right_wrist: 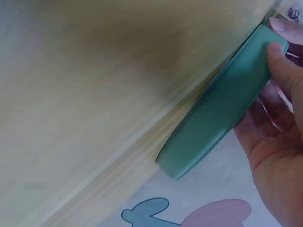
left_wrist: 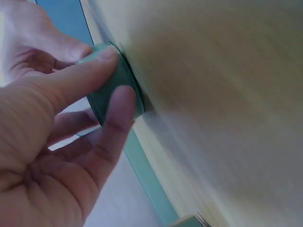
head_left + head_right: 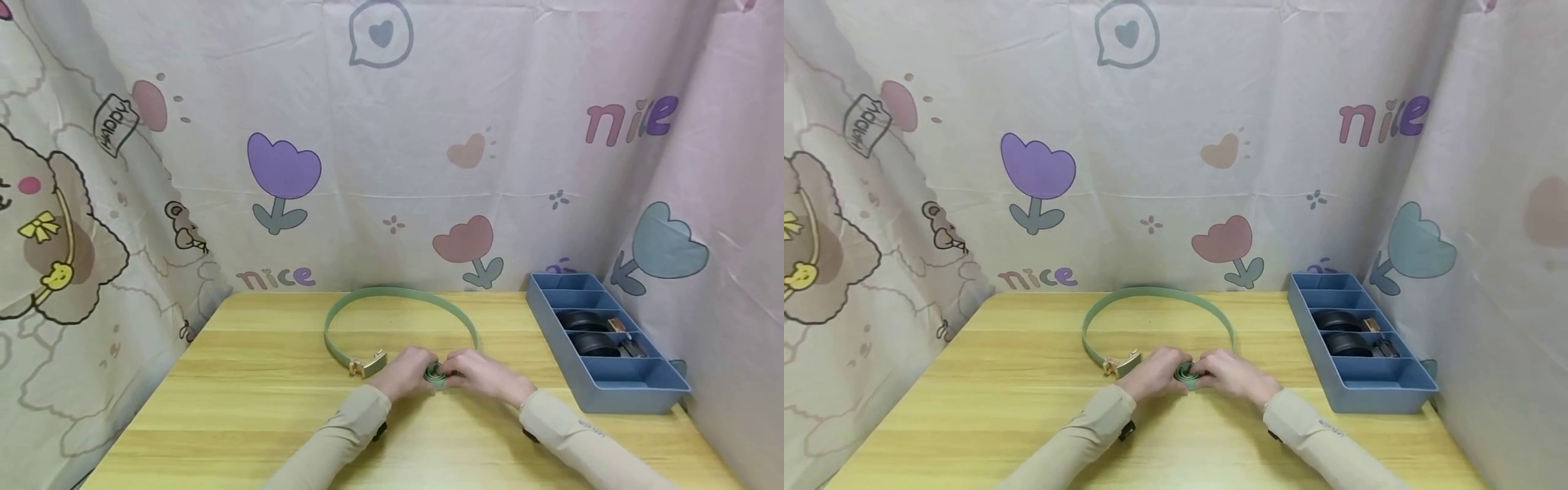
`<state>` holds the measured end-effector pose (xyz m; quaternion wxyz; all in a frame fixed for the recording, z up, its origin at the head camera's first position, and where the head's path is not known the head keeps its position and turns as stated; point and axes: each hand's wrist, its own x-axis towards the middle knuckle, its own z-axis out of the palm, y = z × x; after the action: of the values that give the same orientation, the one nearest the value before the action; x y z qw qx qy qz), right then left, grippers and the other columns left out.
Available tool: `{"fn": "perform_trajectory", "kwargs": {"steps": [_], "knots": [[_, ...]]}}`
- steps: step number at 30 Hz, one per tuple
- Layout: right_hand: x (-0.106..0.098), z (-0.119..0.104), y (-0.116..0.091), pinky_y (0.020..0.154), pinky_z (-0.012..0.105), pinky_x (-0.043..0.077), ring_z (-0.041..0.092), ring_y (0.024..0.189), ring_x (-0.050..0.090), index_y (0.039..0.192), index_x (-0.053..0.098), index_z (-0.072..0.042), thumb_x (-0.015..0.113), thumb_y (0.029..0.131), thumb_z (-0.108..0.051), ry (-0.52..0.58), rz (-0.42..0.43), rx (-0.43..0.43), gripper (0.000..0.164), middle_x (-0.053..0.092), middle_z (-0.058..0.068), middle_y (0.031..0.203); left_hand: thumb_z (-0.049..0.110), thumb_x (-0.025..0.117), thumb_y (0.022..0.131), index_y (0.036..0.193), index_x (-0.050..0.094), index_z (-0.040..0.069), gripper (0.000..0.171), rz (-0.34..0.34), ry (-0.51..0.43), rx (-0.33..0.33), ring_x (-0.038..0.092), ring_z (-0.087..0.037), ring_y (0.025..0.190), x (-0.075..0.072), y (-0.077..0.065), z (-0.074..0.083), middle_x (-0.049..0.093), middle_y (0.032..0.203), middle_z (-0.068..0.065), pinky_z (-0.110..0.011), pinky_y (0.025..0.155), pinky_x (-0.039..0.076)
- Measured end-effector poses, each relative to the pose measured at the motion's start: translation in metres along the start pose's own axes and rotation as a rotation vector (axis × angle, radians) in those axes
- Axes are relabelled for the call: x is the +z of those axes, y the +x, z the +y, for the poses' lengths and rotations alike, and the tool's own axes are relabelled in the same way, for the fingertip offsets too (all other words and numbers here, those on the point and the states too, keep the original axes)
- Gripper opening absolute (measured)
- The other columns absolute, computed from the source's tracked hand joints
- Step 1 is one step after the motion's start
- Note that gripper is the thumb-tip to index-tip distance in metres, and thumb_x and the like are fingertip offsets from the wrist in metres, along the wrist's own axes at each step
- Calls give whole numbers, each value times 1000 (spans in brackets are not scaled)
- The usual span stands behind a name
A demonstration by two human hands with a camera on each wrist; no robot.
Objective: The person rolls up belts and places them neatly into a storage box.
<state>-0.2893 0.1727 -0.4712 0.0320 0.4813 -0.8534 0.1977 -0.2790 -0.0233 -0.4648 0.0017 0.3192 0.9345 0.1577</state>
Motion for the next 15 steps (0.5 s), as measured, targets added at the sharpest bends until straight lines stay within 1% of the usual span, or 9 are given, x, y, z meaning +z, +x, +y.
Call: {"fn": "perform_trajectory", "kwargs": {"steps": [4, 7, 9, 13, 14, 15], "knots": [[0, 0, 0, 70, 15, 49, -4, 76, 57, 91, 74, -20, 70, 89, -19, -6, 2, -13, 4, 69, -12, 86, 27, 85, 76, 79, 62, 14, 26, 18, 17, -18, 43, -3, 58, 3, 0, 6, 54, 68, 9, -17, 51, 37], [0, 0, 0, 67, 14, 47, -4, 73, 55, 88, 71, -20, 69, 90, -17, -2, -1, -29, 4, 68, -13, 83, 26, 83, 77, 79, 62, 16, 23, 22, -5, -16, 44, -2, 57, 3, 1, 7, 55, 68, 10, -16, 51, 38], [0, 1, -2, 70, 14, 49, -4, 77, 57, 94, 72, -20, 69, 90, -16, 3, -4, -28, 6, 69, -12, 88, 22, 84, 76, 81, 64, 16, 21, 20, -21, 15, 47, -1, 61, 2, 2, 5, 59, 72, 10, -16, 56, 40], [2, 3, -6, 79, 16, 52, -1, 89, 63, 106, 73, -18, 71, 89, -16, -10, -6, -28, 18, 72, -9, 100, 18, 86, 73, 89, 68, 19, 24, -6, -43, 87, 52, 0, 70, 1, 1, 0, 66, 83, 11, -15, 64, 42], [3, 3, -7, 80, 16, 52, -2, 91, 64, 107, 73, -18, 71, 88, -16, -29, -3, -31, 20, 72, -9, 101, 17, 86, 73, 91, 68, 19, 25, -15, -44, 98, 52, 0, 72, 1, 1, -1, 67, 84, 12, -15, 65, 42], [4, 3, -7, 78, 16, 52, -2, 88, 64, 104, 73, -18, 72, 87, -16, -50, 2, -41, 17, 73, -9, 98, 17, 85, 74, 91, 68, 19, 24, -21, -46, 99, 51, 0, 71, 2, 0, -1, 66, 84, 12, -15, 64, 42]]}}
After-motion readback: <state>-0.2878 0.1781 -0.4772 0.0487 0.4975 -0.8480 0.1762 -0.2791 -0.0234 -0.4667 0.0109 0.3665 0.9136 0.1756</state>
